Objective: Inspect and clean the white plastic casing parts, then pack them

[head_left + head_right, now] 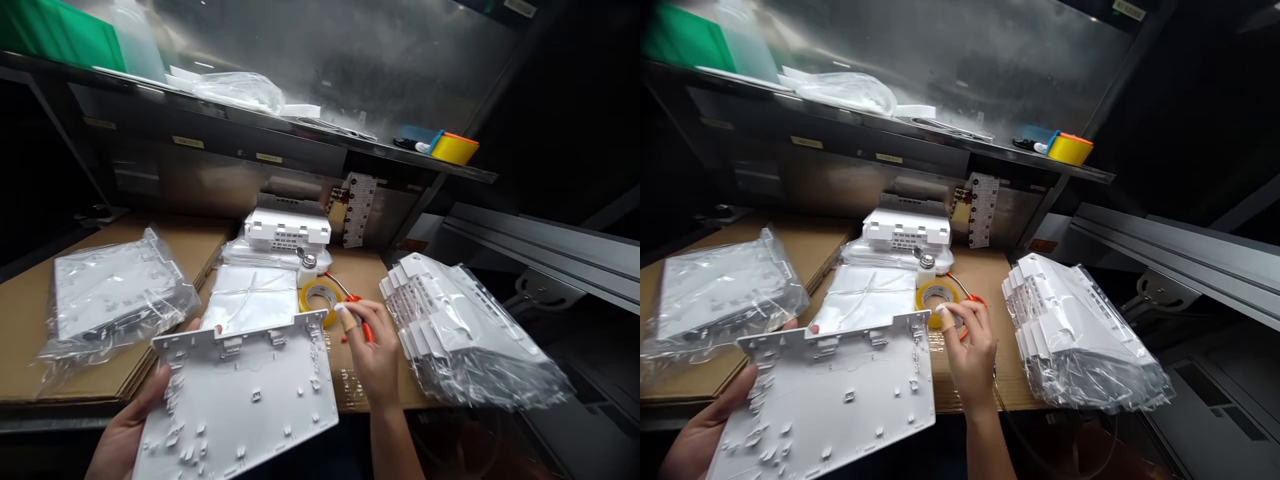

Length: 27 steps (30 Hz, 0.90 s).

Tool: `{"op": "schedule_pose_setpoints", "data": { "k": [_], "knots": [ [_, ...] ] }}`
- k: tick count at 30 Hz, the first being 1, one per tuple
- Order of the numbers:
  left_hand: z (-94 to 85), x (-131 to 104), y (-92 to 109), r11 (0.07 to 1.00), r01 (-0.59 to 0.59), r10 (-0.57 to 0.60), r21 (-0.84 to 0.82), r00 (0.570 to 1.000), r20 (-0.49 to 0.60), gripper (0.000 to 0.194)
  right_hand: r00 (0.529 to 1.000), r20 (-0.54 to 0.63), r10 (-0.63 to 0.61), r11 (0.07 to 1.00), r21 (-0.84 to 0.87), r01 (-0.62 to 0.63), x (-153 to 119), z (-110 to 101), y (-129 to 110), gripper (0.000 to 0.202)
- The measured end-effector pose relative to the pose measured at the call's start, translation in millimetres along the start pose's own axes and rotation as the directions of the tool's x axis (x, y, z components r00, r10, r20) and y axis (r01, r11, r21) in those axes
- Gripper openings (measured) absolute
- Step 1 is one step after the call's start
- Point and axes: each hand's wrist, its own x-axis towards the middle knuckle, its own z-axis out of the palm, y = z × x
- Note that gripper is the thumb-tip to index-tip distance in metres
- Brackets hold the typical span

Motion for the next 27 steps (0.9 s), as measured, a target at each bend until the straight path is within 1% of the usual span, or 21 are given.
{"op": "schedule_pose_setpoints", "data": {
  "k": [1, 2, 3, 4, 5, 6, 7, 9, 10, 11, 12, 14, 16, 17, 19, 21, 23, 25, 27],
  "knots": [
    [3.9, -1, 1, 0.985, 0.084, -0.086, -0.152, 0.996, -0.009, 0.05, 1.0, 0.019, -0.021, 1.0, -0.003, 0.021, -1, -1, 4, 0.015],
    [7.7, -1, 3, 0.945, 0.148, -0.155, -0.291, 0.988, 0.001, 0.047, 0.998, 0.046, -0.034, 0.999, -0.024, 0.036, -1, -2, 8, 0.016],
    [11.2, -1, 6, 0.902, 0.19, -0.198, -0.387, 0.98, 0.018, 0.045, 0.997, 0.072, -0.037, 0.997, -0.064, 0.042, 0, -3, 12, 0.016],
    [14.9, 0, 8, 0.877, 0.206, -0.221, -0.435, 0.975, 0.016, 0.046, 0.996, 0.088, -0.028, 0.993, -0.111, 0.037, 1, -4, 16, 0.015],
    [18.9, -1, 11, 0.859, 0.218, -0.25, -0.464, 0.968, -0.008, 0.049, 0.996, 0.086, -0.013, 0.988, -0.152, 0.026, 3, -4, 19, 0.016],
    [23.7, -1, 14, 0.841, 0.244, -0.308, -0.483, 0.95, -0.057, 0.053, 0.997, 0.074, -0.003, 0.984, -0.176, 0.016, 4, -3, 19, 0.016],
    [29.6, -2, 17, 0.82, 0.277, -0.383, -0.5, 0.916, -0.121, 0.058, 0.998, 0.059, -0.009, 0.984, -0.175, 0.019, 6, -2, 16, 0.015],
    [44.3, -3, 22, 0.785, 0.322, -0.509, -0.53, 0.823, -0.253, 0.068, 0.995, 0.07, -0.067, 0.992, -0.106, 0.074, 6, 5, -1, 0.013],
    [52.8, -3, 24, 0.777, 0.327, -0.538, -0.538, 0.788, -0.299, 0.074, 0.989, 0.091, -0.116, 0.991, -0.055, 0.122, 5, 10, -14, 0.012],
    [61.5, -3, 25, 0.775, 0.322, -0.548, -0.544, 0.771, -0.325, 0.08, 0.978, 0.111, -0.174, 0.984, -0.005, 0.176, 2, 17, -29, 0.012],
    [70.0, -3, 26, 0.775, 0.304, -0.541, -0.553, 0.772, -0.334, 0.083, 0.965, 0.129, -0.229, 0.973, 0.037, 0.226, 0, 24, -44, 0.014],
    [84.4, -2, 26, 0.77, 0.258, -0.515, -0.583, 0.791, -0.329, 0.085, 0.937, 0.163, -0.309, 0.95, 0.109, 0.294, -5, 39, -71, 0.017],
    [93.5, 0, 26, 0.765, 0.214, -0.487, -0.607, 0.809, -0.329, 0.082, 0.915, 0.196, -0.354, 0.932, 0.149, 0.329, -8, 51, -85, 0.02],
    [95.8, 0, 26, 0.764, 0.202, -0.479, -0.612, 0.814, -0.33, 0.08, 0.905, 0.211, -0.37, 0.927, 0.154, 0.343, -8, 55, -88, 0.02],
    [97.1, 1, 26, 0.765, 0.219, -0.49, -0.605, 0.809, -0.327, 0.074, 0.895, 0.228, -0.384, 0.923, 0.128, 0.363, -6, 59, -86, 0.019],
    [95.6, 1, 26, 0.76, 0.261, -0.512, -0.596, 0.805, -0.3, 0.067, 0.903, 0.229, -0.364, 0.932, 0.089, 0.352, -4, 58, -80, 0.018],
    [93.8, 1, 24, 0.749, 0.277, -0.512, -0.602, 0.818, -0.262, 0.062, 0.914, 0.221, -0.341, 0.94, 0.082, 0.331, -4, 57, -77, 0.018],
    [92.7, 1, 22, 0.736, 0.268, -0.5, -0.622, 0.834, -0.232, 0.062, 0.913, 0.218, -0.345, 0.938, 0.105, 0.329, -6, 56, -79, 0.018],
    [91.4, 1, 20, 0.731, 0.269, -0.504, -0.627, 0.832, -0.231, 0.066, 0.902, 0.234, -0.362, 0.932, 0.107, 0.347, -7, 56, -80, 0.018]
  ]
}}
